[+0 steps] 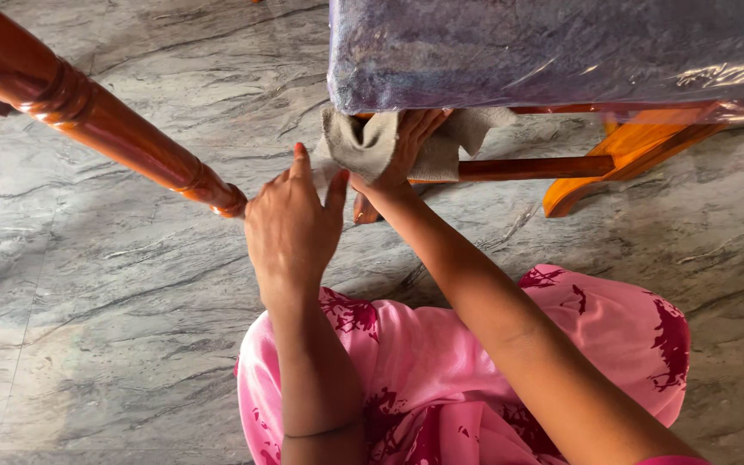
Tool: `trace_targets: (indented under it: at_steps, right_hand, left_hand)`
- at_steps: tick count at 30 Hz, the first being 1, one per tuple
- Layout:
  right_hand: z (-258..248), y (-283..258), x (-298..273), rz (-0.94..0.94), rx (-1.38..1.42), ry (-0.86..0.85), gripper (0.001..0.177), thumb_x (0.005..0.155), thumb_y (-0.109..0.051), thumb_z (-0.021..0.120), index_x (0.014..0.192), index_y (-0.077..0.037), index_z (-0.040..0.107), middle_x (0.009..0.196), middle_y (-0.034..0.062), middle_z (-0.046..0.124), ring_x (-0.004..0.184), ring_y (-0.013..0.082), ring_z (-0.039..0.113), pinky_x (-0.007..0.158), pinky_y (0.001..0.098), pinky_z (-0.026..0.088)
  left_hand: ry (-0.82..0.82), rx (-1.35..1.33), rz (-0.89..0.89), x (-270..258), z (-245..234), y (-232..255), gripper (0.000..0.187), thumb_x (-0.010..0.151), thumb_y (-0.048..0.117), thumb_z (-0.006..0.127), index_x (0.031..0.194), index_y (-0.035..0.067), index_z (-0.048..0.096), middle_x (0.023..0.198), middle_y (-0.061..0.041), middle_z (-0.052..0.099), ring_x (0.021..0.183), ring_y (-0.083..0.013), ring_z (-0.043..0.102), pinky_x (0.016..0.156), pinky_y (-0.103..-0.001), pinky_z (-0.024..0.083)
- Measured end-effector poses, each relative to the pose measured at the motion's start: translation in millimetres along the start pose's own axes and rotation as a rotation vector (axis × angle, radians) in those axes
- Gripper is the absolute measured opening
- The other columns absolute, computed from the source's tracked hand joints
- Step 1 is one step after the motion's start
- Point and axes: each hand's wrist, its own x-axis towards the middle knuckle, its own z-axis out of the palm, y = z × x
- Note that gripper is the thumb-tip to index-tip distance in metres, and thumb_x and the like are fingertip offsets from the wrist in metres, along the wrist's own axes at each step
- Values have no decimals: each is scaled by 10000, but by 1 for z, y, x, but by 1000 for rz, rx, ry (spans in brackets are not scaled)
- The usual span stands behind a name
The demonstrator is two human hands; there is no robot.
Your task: The person sits on the floor and wipes the legs and crossbars of a wooden chair and a wooden table using a grey cloth. The person cleans the furniture systematically, moving from the chair to the table legs.
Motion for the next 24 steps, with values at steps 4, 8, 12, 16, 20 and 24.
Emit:
trace_targets:
  at_steps: [4, 8, 12, 16, 20, 24]
  right_hand:
    - [3, 5, -3, 31, -30, -10, 670, 1053, -330, 481, 1553, 8, 190, 1601, 323, 194, 1539, 536, 153, 1274, 698, 106]
    - [-27, -2, 9, -16, 188, -60, 704, 1039, -388, 464, 1553, 25, 215, 1586, 352, 178, 1522, 569, 129, 1258, 741, 80]
    - [-60, -2, 26, -89, 313, -112, 742, 1043, -433, 525, 1537, 34, 229, 1537, 381, 187, 1462, 607, 134, 1192, 761, 86]
    - [-87, 20, 37, -257, 597, -5, 800, 993, -544, 610, 1538, -59, 282, 1536, 357, 176, 1470, 513, 164, 1207, 672, 114]
    - [-95, 35, 50, -322, 611, 45, 541, 1086, -365, 606, 1535, -129, 418, 1584, 209, 318, 1526, 421, 326, 1289, 615, 236]
    - [-88, 25, 61, -301, 510, 33, 462, 1138, -357, 586, 1516, -139, 434, 1549, 163, 310, 1480, 396, 338, 1263, 577, 228]
  left_hand:
    - [211, 2, 157, -1, 11, 12, 667, 904, 513, 672, 1253, -53, 632, 919, -175, 759, 839, -347, 731, 712, -457, 553]
    - [185, -79, -9, 9, 26, 27, 664, 861, 584, 692, 1186, 7, 652, 855, -182, 741, 760, -376, 709, 645, -475, 545]
    - [84, -172, -227, 25, 35, 31, 269, 1015, 383, 648, 1108, 131, 662, 801, -169, 737, 723, -379, 696, 621, -494, 528]
    - [306, -434, -223, 27, 39, 17, 274, 954, 124, 589, 1218, 172, 646, 827, -150, 755, 718, -330, 736, 654, -454, 552]
    - [438, -989, 17, 32, 55, 16, 380, 1083, 236, 562, 1409, 74, 452, 1282, -159, 703, 1187, -263, 732, 957, -395, 578]
    - [477, -1140, 255, 43, 94, 17, 581, 1152, 304, 559, 1594, 59, 271, 1637, -154, 352, 1540, -278, 370, 1292, -391, 323]
